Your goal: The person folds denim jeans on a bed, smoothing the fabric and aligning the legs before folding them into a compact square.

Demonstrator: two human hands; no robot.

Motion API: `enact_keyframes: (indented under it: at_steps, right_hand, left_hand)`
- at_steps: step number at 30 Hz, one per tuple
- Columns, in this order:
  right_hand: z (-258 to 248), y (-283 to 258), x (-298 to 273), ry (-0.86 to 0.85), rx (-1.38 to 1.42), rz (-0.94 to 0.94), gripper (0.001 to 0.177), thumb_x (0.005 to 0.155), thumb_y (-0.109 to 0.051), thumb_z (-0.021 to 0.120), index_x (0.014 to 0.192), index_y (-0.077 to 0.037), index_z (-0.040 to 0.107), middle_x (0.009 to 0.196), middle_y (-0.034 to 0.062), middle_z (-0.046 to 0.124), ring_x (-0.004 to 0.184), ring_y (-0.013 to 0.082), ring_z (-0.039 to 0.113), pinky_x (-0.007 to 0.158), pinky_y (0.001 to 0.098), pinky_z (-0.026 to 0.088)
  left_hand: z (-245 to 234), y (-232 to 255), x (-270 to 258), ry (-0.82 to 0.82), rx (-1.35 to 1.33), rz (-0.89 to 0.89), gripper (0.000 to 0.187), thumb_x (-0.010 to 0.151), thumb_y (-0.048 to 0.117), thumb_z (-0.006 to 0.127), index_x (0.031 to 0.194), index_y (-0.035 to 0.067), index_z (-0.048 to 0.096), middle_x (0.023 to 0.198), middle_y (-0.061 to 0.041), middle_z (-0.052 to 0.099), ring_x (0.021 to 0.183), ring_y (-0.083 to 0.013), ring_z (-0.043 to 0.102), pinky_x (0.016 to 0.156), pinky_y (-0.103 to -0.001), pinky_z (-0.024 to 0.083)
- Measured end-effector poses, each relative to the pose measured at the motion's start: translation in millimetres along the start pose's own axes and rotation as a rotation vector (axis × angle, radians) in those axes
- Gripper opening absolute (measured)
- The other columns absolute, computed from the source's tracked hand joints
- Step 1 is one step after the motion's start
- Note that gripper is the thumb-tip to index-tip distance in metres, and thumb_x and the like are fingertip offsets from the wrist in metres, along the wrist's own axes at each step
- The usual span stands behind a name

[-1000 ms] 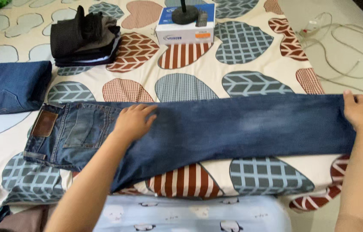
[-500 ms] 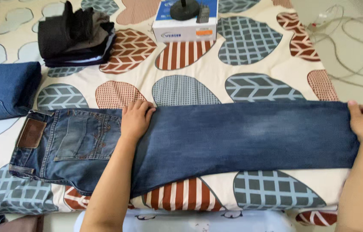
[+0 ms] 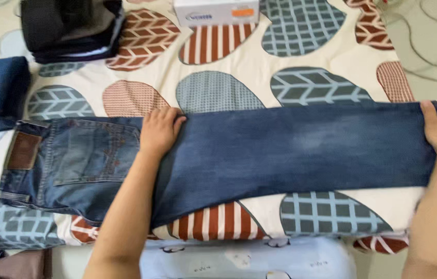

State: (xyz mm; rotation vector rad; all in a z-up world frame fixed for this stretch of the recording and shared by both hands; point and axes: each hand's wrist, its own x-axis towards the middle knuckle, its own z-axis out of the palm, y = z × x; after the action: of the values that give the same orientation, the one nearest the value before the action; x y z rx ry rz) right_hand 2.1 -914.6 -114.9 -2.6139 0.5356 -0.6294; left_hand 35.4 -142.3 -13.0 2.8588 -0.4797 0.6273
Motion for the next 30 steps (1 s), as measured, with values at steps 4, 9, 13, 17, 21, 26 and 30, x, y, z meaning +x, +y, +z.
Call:
enact_keyframes:
  at_steps: [4, 9, 13, 17, 21, 26, 30]
  right_hand:
    - [4.4, 3.4, -2.1, 0.026, -0.045, -0.041, 0.054, 0.105, -0.044, 0.059, 0.108, 0.010, 0.066, 0.103, 0.0350, 0.067, 0.102, 0.0528, 0.064, 0.090, 0.0560, 0.050]
    - [-11.1, -27.5, -15.1, 0.110, -0.054, 0.006, 0.050, 0.106, -0.042, 0.057, 0.101, 0.007, 0.066, 0.102, 0.0327, 0.068, 0.095, 0.0517, 0.065, 0.085, 0.0558, 0.051]
    - [-21.6, -48.5, -14.8, 0.156, -0.112, -0.094, 0.048, 0.110, -0.038, 0.062, 0.095, 0.007, 0.067, 0.093, 0.0316, 0.068, 0.087, 0.0511, 0.065, 0.077, 0.0553, 0.051]
    - [-48.2, -103.2, -26.1, 0.185, -0.163, -0.065, 0.038, 0.108, -0.035, 0.064, 0.109, 0.002, 0.063, 0.118, 0.0298, 0.067, 0.107, 0.0503, 0.062, 0.090, 0.0571, 0.047]
    - [-89.6, -241.7, -76.2, 0.297, -0.005, -0.427, 0.038, 0.107, -0.021, 0.069, 0.137, -0.001, 0.055, 0.136, 0.0213, 0.059, 0.127, 0.0431, 0.056, 0.108, 0.0540, 0.040]
    - [-60.4, -384.7, -180.8, -0.261, 0.086, -0.788, 0.052, 0.094, -0.036, 0.062, 0.142, -0.015, 0.058, 0.150, 0.0134, 0.052, 0.139, 0.0367, 0.047, 0.112, 0.0537, 0.036]
    - [-45.0, -368.5, -162.0, -0.391, -0.144, -0.753, 0.062, 0.098, -0.052, 0.048, 0.151, -0.021, 0.050, 0.161, 0.0093, 0.037, 0.146, 0.0333, 0.033, 0.115, 0.0581, 0.023]
  left_hand:
    - [-35.9, 50.0, 6.2, 0.110, 0.101, 0.135, 0.036, 0.090, 0.037, 0.070, 0.116, 0.012, 0.068, 0.123, -0.011, 0.066, 0.122, -0.0311, 0.060, 0.113, -0.052, 0.043]
    - [-47.2, 162.2, -27.4, -0.179, -0.465, 0.481, 0.061, 0.091, 0.052, 0.070, 0.143, 0.023, 0.058, 0.152, -0.012, 0.052, 0.146, -0.0388, 0.042, 0.121, -0.060, 0.023]
    - [-41.2, 158.0, -33.2, -0.381, -0.233, 0.390, 0.079, 0.089, 0.072, 0.054, 0.156, 0.033, 0.043, 0.166, -0.008, 0.031, 0.154, -0.0350, 0.021, 0.121, -0.065, 0.010]
    - [-43.5, 166.4, -30.3, -0.406, -0.141, 0.162, 0.089, 0.082, 0.081, 0.054, 0.156, 0.035, 0.040, 0.168, -0.009, 0.025, 0.155, -0.0408, 0.014, 0.114, -0.075, 0.004]
    - [-39.2, 241.2, -26.1, -0.381, -0.148, 0.159, 0.102, 0.071, 0.088, 0.057, 0.154, 0.032, 0.040, 0.168, -0.017, 0.021, 0.153, -0.0520, 0.008, 0.101, -0.088, 0.001]
    - [-37.5, 282.3, -43.6, -0.427, -0.120, 0.277, 0.126, 0.071, 0.095, 0.053, 0.163, 0.013, 0.030, 0.167, -0.019, 0.023, 0.157, -0.0427, 0.011, 0.114, -0.077, 0.000]
    - [-39.8, 234.4, -38.8, -0.518, -0.217, 0.344, 0.089, 0.089, 0.082, 0.044, 0.157, 0.026, 0.034, 0.167, -0.012, 0.026, 0.156, -0.0351, 0.016, 0.121, -0.065, 0.003]
